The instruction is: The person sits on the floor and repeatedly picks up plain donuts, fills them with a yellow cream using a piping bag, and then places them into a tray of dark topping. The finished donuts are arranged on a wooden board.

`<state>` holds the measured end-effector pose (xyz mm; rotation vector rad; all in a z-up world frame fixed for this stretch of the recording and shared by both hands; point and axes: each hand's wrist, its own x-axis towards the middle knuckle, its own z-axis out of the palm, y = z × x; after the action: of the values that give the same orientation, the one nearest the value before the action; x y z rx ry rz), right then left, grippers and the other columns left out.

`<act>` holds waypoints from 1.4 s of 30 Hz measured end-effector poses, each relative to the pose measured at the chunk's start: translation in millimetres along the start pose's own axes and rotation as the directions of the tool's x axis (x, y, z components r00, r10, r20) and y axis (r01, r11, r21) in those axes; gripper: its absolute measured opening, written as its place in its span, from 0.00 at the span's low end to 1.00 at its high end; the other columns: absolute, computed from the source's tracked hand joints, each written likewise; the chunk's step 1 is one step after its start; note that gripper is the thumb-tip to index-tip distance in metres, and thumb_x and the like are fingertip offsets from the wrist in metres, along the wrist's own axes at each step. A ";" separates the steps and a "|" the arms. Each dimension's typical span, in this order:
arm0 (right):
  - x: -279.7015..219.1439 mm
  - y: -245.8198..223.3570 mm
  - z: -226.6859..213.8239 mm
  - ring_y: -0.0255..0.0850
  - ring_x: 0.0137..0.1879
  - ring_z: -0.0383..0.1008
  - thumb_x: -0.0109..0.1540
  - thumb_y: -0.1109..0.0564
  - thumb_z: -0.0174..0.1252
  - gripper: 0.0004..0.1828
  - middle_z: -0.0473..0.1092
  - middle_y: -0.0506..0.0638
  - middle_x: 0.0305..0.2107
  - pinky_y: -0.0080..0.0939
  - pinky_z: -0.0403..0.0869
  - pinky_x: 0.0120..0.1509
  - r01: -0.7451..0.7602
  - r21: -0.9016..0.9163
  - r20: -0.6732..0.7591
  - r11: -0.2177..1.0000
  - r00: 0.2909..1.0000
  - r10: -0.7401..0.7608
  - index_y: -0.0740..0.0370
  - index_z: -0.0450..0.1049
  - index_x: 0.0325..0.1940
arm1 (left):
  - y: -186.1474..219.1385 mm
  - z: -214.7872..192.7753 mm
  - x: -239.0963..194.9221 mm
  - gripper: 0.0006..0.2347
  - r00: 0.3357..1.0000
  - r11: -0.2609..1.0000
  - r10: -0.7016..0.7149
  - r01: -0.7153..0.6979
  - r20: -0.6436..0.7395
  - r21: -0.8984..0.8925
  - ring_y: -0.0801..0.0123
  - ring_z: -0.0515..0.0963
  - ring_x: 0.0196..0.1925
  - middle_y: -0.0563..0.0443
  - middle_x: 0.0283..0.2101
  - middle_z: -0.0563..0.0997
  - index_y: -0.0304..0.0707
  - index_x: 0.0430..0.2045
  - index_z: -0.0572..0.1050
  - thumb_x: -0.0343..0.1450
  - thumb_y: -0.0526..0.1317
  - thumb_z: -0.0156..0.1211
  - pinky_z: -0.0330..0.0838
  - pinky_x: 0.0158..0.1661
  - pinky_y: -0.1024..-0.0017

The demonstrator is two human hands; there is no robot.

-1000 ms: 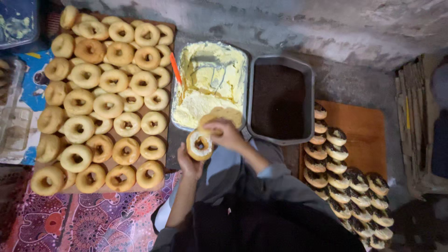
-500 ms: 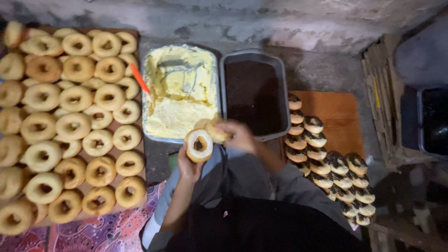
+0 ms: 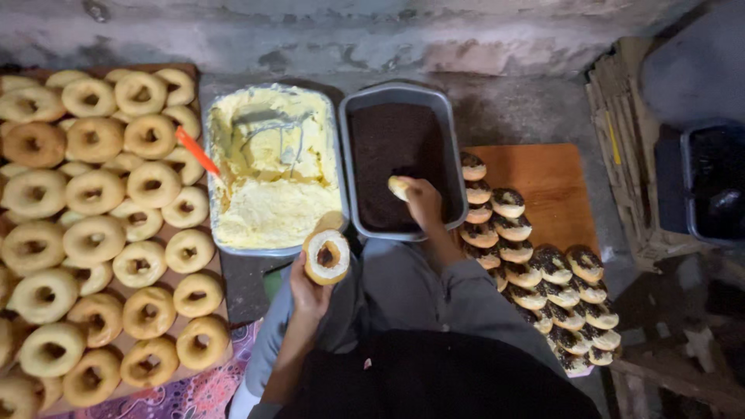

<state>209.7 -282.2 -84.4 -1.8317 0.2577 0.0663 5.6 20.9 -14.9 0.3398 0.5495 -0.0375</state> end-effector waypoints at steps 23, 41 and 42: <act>80.8 18.3 -242.5 0.51 0.58 0.72 0.65 0.60 0.57 0.24 0.68 0.55 0.54 0.56 0.77 0.55 -0.282 0.029 -0.556 0.959 0.793 0.249 0.57 0.60 0.64 | -23.3 59.4 -3.2 0.23 0.993 0.997 -0.078 0.078 0.086 0.003 0.40 0.73 0.65 0.38 0.59 0.73 0.31 0.58 0.65 0.78 0.53 0.42 0.65 0.60 0.24; -9.9 -20.8 -21.5 0.46 0.50 0.82 0.64 0.57 0.57 0.19 0.78 0.57 0.46 0.46 0.81 0.56 -0.233 0.468 0.325 0.852 0.942 0.079 0.70 0.74 0.56 | -9.5 23.7 -6.3 0.15 0.952 0.941 -0.300 0.307 -0.065 0.140 0.41 0.77 0.53 0.43 0.47 0.74 0.51 0.46 0.68 0.71 0.55 0.53 0.73 0.51 0.32; 5.4 -19.0 -15.3 0.45 0.48 0.81 0.63 0.58 0.58 0.17 0.78 0.57 0.44 0.46 0.80 0.54 -0.104 0.350 0.236 0.931 0.972 0.019 0.69 0.75 0.55 | 2.7 24.9 -11.6 0.16 0.965 0.959 -0.257 0.261 -0.043 0.114 0.41 0.76 0.55 0.43 0.48 0.73 0.51 0.46 0.69 0.72 0.56 0.55 0.72 0.52 0.32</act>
<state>217.6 -292.9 -63.2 -1.4337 0.1520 0.2574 8.6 14.7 11.8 0.3834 0.6182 -0.3204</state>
